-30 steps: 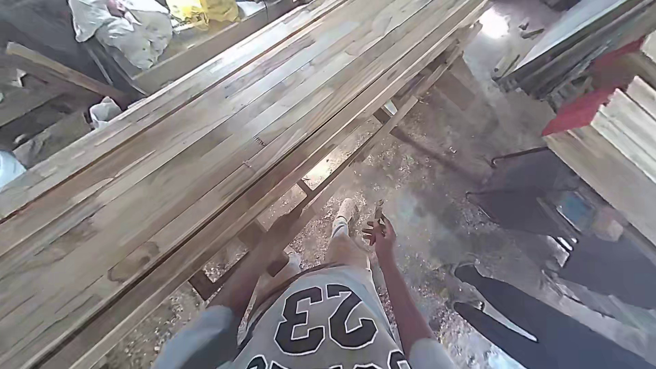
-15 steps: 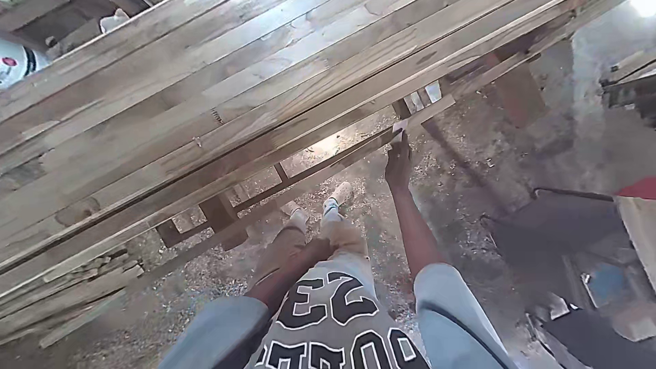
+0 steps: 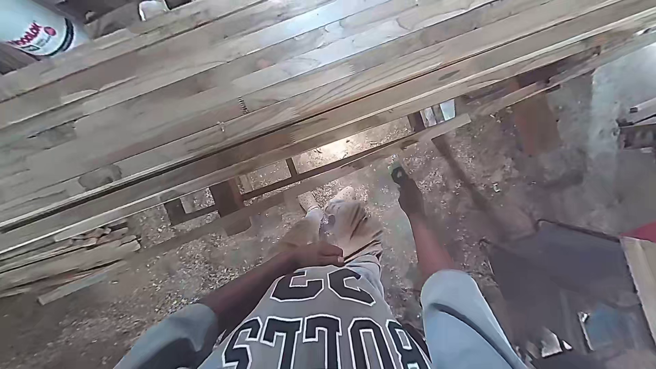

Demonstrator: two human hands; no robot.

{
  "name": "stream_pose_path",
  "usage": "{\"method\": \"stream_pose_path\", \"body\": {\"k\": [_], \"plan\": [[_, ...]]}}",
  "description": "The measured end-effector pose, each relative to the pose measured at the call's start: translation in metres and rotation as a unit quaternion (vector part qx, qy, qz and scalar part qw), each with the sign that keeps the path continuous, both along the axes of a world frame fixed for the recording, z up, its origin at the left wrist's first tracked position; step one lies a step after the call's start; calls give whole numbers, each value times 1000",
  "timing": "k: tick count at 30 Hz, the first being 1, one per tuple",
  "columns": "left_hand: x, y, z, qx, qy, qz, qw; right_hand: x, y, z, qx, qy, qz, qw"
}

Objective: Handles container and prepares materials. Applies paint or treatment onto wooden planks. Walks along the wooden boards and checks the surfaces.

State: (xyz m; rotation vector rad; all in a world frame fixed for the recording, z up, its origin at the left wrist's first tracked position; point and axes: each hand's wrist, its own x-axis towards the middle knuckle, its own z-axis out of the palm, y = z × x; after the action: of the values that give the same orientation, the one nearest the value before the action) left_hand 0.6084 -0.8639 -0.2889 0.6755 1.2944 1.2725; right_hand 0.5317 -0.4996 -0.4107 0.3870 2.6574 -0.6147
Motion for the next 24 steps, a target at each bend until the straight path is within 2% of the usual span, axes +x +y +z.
{"method": "stream_pose_path", "body": {"k": [2, 4, 6, 8, 11, 13, 15, 18, 19, 21, 22, 24], "plan": [[-12, -2, 3, -44, 71, -7, 996, 15, -7, 0, -113, 113, -157, 975], [-19, 7, 8, -115, 139, 28, 983, 19, -8, 9, -236, 177, -291, 910], [-35, 14, 9, -169, 208, 135, 954, 7, -1, 23, -337, 217, -350, 847], [-70, 25, 11, -208, 294, 235, 903, -20, 9, 43, -368, 216, -370, 825], [-131, 47, -1, -276, 354, 276, 850, -80, 29, 57, -336, 164, -355, 857], [-155, 61, -18, -292, 354, 249, 853, -106, 41, 38, -279, 99, -321, 899], [-167, 74, -31, -279, 363, 226, 860, -122, 52, 21, -256, 60, -273, 925], [-163, 79, -43, -300, 404, 230, 833, -113, 74, 14, -202, 6, -205, 958], [-158, 80, -44, -301, 409, 244, 826, -99, 87, 13, -151, -54, -154, 975], [-160, 84, -38, -311, 391, 254, 828, -73, 117, 1, -47, -200, -46, 978], [-164, 85, -33, -322, 370, 253, 834, -60, 124, -6, -14, -235, -25, 972], [-177, 84, -25, -343, 326, 239, 848, -39, 126, -20, -30, -201, -71, 976]]}}
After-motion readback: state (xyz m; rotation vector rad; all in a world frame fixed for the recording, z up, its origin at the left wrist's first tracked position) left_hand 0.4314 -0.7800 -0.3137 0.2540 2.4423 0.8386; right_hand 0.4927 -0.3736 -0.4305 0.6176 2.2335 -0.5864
